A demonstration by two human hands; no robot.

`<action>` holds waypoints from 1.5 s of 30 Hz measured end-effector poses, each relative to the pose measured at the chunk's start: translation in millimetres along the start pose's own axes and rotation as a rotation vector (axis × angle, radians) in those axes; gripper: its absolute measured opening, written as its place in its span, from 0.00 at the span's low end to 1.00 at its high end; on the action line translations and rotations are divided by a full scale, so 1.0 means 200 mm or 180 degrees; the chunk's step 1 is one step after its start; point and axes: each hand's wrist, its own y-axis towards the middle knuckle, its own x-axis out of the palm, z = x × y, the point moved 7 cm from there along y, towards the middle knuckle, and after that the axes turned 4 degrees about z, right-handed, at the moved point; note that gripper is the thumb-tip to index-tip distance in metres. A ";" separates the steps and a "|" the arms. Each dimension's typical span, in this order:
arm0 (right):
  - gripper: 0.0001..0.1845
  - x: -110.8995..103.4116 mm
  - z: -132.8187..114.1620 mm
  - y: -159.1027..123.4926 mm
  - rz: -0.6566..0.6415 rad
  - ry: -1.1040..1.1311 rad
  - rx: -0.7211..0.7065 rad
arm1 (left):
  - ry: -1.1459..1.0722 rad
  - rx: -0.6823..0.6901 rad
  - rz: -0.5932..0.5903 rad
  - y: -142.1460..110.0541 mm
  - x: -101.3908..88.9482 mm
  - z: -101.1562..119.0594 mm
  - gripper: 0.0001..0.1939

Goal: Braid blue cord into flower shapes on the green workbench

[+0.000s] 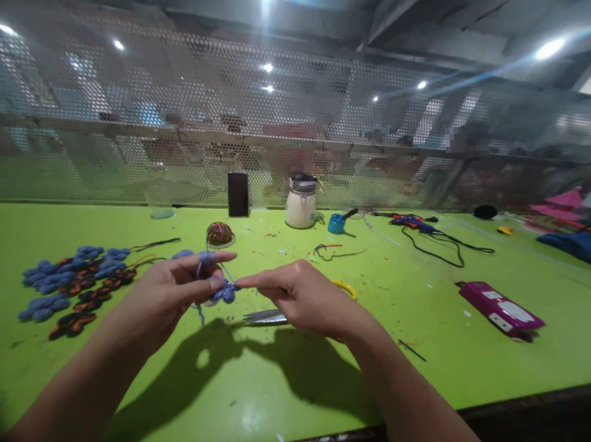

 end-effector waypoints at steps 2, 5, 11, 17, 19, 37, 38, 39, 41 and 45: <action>0.20 0.00 -0.01 0.00 0.0002 -0.0115 0.0006 | 0.0113 0.0055 0.0013 0.00 0.00 0.01 0.22; 0.19 0.00 -0.02 0.00 0.0031 -0.0232 0.0027 | 0.0293 0.0149 0.0003 -0.01 0.01 0.02 0.22; 0.20 0.02 -0.02 0.00 0.0037 -0.0379 0.0003 | 0.1055 0.0589 -0.0113 -0.02 0.05 0.04 0.20; 0.15 0.05 0.06 0.03 0.0376 0.0351 0.0401 | 0.2270 0.1988 0.0152 -0.09 0.11 0.14 0.17; 0.13 0.08 0.11 0.04 0.0606 0.1092 0.0755 | 0.2406 0.2235 0.0251 -0.11 0.11 0.15 0.18; 0.20 0.09 -0.01 0.02 0.1317 0.0338 -0.0491 | -0.0689 0.0028 0.0068 0.03 -0.05 0.02 0.25; 0.23 0.09 -0.02 0.02 0.1170 -0.0093 -0.0553 | -0.0555 0.0111 0.0105 0.03 -0.07 0.03 0.25; 0.25 0.10 -0.03 0.02 0.1020 -0.0448 -0.0546 | -0.0438 0.0176 0.0125 0.03 -0.08 0.03 0.24; 0.27 0.09 -0.04 0.02 0.0783 -0.0822 -0.0479 | -0.0294 0.0218 0.0101 0.03 -0.09 0.03 0.23; 0.28 0.07 -0.06 0.02 0.0502 -0.0296 -0.0362 | -0.0320 0.0170 0.0026 0.04 -0.10 0.03 0.19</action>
